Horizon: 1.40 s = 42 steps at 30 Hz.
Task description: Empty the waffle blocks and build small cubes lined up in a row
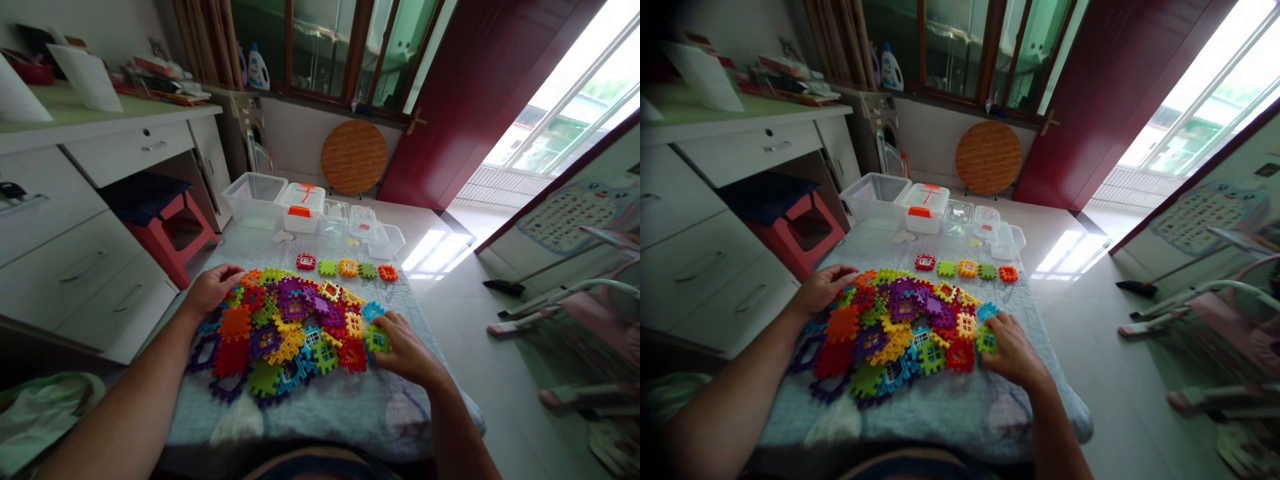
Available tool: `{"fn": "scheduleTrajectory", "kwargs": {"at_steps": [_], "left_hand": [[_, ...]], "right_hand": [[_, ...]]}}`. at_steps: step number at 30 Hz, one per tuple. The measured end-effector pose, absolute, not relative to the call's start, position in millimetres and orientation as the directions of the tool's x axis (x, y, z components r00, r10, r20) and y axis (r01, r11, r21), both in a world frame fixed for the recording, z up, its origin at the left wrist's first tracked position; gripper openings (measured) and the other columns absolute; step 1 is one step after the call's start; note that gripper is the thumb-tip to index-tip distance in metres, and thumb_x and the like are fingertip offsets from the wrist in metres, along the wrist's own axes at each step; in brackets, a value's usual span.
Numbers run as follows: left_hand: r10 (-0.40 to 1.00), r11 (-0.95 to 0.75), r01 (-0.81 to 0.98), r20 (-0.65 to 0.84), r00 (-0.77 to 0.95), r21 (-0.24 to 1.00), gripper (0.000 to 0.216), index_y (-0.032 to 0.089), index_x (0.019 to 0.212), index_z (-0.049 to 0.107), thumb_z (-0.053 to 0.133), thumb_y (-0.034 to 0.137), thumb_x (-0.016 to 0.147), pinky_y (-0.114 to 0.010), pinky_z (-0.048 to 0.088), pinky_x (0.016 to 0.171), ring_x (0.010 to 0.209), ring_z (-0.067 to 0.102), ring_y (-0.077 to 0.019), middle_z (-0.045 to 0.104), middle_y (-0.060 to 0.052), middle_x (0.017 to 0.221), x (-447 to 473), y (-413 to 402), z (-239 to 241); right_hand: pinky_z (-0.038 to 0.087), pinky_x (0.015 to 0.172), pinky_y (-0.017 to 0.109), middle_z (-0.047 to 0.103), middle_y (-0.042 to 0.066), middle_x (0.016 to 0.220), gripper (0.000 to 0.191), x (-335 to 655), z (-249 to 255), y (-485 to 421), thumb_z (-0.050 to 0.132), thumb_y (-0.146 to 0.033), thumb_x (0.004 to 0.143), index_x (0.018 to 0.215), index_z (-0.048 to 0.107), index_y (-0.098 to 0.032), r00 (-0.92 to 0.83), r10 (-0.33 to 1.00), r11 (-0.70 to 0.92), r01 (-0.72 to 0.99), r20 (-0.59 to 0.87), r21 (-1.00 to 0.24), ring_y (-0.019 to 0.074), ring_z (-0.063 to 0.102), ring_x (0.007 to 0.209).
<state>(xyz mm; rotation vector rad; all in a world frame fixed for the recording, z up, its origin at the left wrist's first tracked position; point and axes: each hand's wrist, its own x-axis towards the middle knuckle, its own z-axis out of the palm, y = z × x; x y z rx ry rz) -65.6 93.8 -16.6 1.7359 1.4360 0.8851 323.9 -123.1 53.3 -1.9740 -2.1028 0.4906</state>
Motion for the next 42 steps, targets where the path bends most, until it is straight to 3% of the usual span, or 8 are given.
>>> {"fn": "scheduleTrajectory", "kwargs": {"at_steps": [5,8,14,21,29,33,38,42], "left_hand": [[0.988,-0.125,0.513,0.062,0.139,0.849,0.048,0.018,0.094,0.068,0.061,0.060,0.071,-0.030,0.052,0.080,0.083,0.067,-0.0232,0.074,-0.004,0.088,-64,91,-11],[0.988,-0.131,0.507,0.069,0.138,0.852,0.048,0.018,0.092,0.068,0.061,0.060,0.071,-0.029,0.052,0.080,0.082,0.067,-0.0227,0.073,-0.004,0.087,-63,90,-9],[0.989,-0.119,0.462,0.064,0.133,0.879,0.049,0.018,0.094,0.068,0.063,0.060,0.070,-0.027,0.051,0.076,0.081,0.067,-0.0212,0.074,-0.003,0.087,-63,90,-12],[0.986,-0.121,0.467,0.053,0.157,0.876,0.052,0.018,0.095,0.068,0.062,0.064,0.070,-0.029,0.051,0.079,0.085,0.067,-0.0232,0.074,-0.004,0.090,-65,91,-13],[0.984,-0.123,0.478,0.045,0.171,0.870,0.051,0.018,0.099,0.067,0.061,0.062,0.072,-0.030,0.051,0.081,0.087,0.067,-0.0233,0.074,-0.005,0.093,-66,93,-16],[0.984,-0.120,0.477,0.042,0.172,0.871,0.049,0.018,0.098,0.067,0.061,0.060,0.072,-0.030,0.051,0.081,0.087,0.066,-0.0235,0.074,-0.005,0.092,-65,92,-14],[0.986,-0.116,0.488,0.040,0.163,0.865,0.049,0.019,0.095,0.067,0.062,0.060,0.071,-0.030,0.051,0.080,0.084,0.067,-0.0236,0.074,-0.004,0.089,-64,91,-10],[0.984,-0.123,0.500,0.041,0.171,0.857,0.051,0.018,0.096,0.067,0.061,0.062,0.071,-0.031,0.051,0.082,0.085,0.066,-0.0239,0.073,-0.005,0.089,-64,92,-10]], "right_hand": [[0.040,0.090,0.038,0.054,0.007,0.101,0.033,316,76,-70,0.060,-0.024,0.075,0.108,0.057,-0.020,-0.141,0.977,0.189,0.922,0.161,-0.338,0.0235,0.049,0.097],[0.040,0.089,0.038,0.055,0.008,0.104,0.041,306,78,-15,0.063,-0.027,0.073,0.113,0.057,-0.020,-0.173,0.964,0.226,0.933,0.200,-0.281,0.0251,0.048,0.099],[0.037,0.091,0.040,0.055,0.011,0.115,0.047,285,58,68,0.067,-0.030,0.071,0.116,0.059,-0.019,-0.188,0.981,0.194,0.964,0.051,-0.180,0.0286,0.047,0.107],[0.039,0.086,0.042,0.057,0.015,0.113,0.041,274,42,84,0.065,-0.031,0.072,0.111,0.063,-0.019,-0.176,0.979,0.166,0.982,-0.108,-0.092,0.0317,0.049,0.106],[0.039,0.087,0.043,0.058,0.016,0.115,0.042,274,42,85,0.066,-0.034,0.073,0.112,0.063,-0.018,-0.176,0.976,0.165,0.982,-0.127,-0.089,0.0325,0.049,0.108],[0.038,0.092,0.041,0.055,0.015,0.121,0.054,279,53,74,0.068,-0.038,0.074,0.123,0.057,-0.016,-0.164,0.985,0.153,0.975,-0.052,-0.164,0.0305,0.049,0.111],[0.041,0.090,0.034,0.061,0.010,0.107,0.036,286,62,29,0.064,-0.034,0.082,0.113,0.062,-0.016,-0.210,0.975,0.223,0.922,0.074,-0.317,0.0223,0.056,0.100],[0.039,0.092,0.037,0.064,0.011,0.107,0.036,283,50,-3,0.064,-0.036,0.082,0.111,0.062,-0.016,-0.210,0.974,0.224,0.924,0.079,-0.310,0.0244,0.056,0.104]]}}
